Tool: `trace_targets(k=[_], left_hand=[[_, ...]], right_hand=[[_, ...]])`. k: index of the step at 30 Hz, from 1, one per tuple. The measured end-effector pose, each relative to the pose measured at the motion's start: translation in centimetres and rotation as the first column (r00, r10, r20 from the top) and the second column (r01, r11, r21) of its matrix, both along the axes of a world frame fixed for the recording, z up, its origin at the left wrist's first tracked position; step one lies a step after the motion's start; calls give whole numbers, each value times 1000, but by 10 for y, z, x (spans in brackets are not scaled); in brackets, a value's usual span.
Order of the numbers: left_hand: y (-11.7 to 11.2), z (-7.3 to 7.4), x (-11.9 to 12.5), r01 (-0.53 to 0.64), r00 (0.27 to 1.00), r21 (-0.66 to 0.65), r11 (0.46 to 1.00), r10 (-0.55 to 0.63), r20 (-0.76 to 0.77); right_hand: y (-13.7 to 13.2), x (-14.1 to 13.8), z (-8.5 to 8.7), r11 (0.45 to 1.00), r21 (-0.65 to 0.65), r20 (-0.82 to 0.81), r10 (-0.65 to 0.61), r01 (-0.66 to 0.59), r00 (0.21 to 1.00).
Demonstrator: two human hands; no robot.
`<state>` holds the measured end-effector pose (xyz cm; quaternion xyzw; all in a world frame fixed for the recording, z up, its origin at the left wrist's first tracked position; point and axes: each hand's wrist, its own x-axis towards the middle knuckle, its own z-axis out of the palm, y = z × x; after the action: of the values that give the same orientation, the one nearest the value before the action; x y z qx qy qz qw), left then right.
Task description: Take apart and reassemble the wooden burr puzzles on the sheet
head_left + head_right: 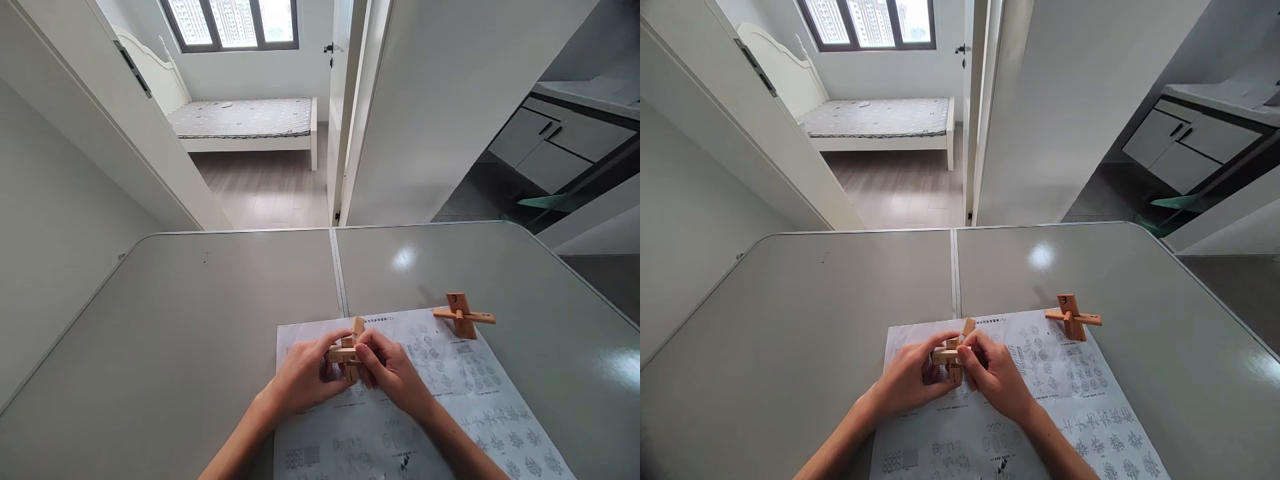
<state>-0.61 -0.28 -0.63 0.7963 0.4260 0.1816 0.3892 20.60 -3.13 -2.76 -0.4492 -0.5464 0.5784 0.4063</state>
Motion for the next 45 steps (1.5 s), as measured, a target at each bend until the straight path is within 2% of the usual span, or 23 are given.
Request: trace_targets(k=[8,14,24,29,33,45], left_hand=[[1,4,-2,-30,999,-50,998,31,14],[1,2,1,-11,1000,47,999,11,-5],[0,4,-3,-12,998,-17,1000,13,61],[-1,2,-5,-23,993,-71,997,30,110],[0,1,-6,-43,992,-95,995,53,113],[-1,1,-9,-69,991,-115,991,81,105]], right_hand=[[0,-1,3,1000,-2,28,-9,9,1000],[2,-2,3,1000,-7,25,-8,8,1000],[2,-2,2,1000,-31,-25,-7,7,1000],[2,0,4,999,-28,-70,41,-43,997],[1,2,5,996,-28,-57,78,-80,995],[-1,2,-2,997,9,-10,79,-79,997]])
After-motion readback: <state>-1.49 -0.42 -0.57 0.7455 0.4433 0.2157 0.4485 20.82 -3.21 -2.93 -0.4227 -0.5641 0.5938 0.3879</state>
